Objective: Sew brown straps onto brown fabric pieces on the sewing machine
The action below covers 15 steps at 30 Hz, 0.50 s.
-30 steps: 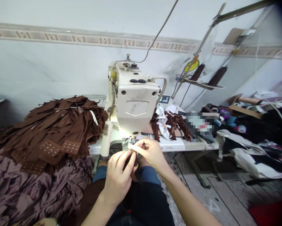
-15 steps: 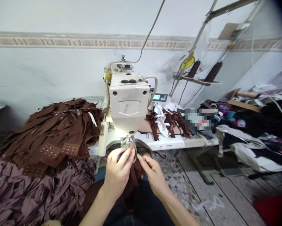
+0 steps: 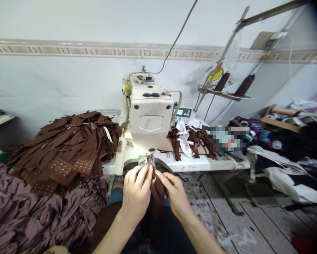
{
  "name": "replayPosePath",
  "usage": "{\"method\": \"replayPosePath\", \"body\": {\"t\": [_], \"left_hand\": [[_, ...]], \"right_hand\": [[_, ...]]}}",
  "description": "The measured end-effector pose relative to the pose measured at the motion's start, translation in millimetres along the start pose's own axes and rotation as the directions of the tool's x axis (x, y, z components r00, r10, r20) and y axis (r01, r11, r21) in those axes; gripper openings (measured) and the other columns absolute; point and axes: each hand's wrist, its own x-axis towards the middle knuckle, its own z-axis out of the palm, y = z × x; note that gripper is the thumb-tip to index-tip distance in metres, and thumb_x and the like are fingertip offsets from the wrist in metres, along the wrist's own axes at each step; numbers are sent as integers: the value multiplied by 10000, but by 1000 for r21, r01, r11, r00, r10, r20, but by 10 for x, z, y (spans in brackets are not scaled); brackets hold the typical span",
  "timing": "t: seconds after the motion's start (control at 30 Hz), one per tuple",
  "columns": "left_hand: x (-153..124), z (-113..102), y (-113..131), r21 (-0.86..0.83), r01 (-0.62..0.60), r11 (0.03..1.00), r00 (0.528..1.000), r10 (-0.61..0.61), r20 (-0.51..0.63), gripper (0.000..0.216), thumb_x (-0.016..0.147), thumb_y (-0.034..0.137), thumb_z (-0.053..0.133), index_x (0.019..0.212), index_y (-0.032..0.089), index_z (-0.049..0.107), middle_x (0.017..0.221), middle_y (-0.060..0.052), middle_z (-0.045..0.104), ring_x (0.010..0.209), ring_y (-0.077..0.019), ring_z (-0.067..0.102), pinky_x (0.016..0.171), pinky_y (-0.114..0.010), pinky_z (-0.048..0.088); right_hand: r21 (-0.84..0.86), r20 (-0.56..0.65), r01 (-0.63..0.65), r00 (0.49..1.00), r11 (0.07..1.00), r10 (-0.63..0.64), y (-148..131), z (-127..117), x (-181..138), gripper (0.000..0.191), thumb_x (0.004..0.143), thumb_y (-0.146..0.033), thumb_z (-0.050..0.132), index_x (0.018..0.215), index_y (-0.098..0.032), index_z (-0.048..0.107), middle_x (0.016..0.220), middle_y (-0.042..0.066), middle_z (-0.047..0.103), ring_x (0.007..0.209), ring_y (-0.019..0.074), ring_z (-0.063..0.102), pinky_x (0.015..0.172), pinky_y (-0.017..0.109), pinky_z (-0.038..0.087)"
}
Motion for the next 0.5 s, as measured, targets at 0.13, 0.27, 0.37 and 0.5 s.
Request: {"method": "replayPosePath", "body": {"t": [0.13, 0.27, 0.37, 0.5], "left_hand": [[-17, -42, -5, -115, 58, 992, 998, -55, 30, 527, 1043, 56, 520, 1554, 183, 545, 1388, -150, 700, 1316, -303, 614, 1070, -480, 577], [-59, -160, 24, -215, 153, 965, 988, -147, 41, 556, 1029, 8, 475, 1532, 230, 559, 1456, -149, 621, 1395, -274, 577, 1134, -473, 558], [-109, -251, 27, -269, 318, 909, 947, -318, 46, 459, 1037, 139, 581, 1484, 243, 584, 1391, -150, 641, 1315, -285, 637, 1082, -479, 582], [-94, -351, -55, -501, 647, 575, 754, -581, 307, 301, 992, 389, 697, 1230, 211, 645, 1075, -77, 734, 984, -235, 745, 854, -361, 633]], "right_hand": [[1, -40, -58, 998, 998, 58, 103, -57, -4, 576, 900, -671, 761, 643, -202, 549, 575, -62, 395, 490, 98, 335, 435, 241, 269], [-169, -160, 79, 981, 982, -106, 96, -76, -98, 438, 941, -603, 757, 810, -196, 661, 716, -21, 523, 591, 130, 445, 538, 259, 382], [-223, -172, 137, 969, 965, -178, 78, -32, -231, 445, 980, -610, 704, 809, -202, 654, 792, 4, 588, 550, 111, 423, 533, 266, 404], [-96, 145, -25, 989, 995, 38, 106, 46, -372, 529, 930, -700, 715, 792, -213, 559, 850, 15, 637, 508, 99, 544, 483, 239, 430]]}}
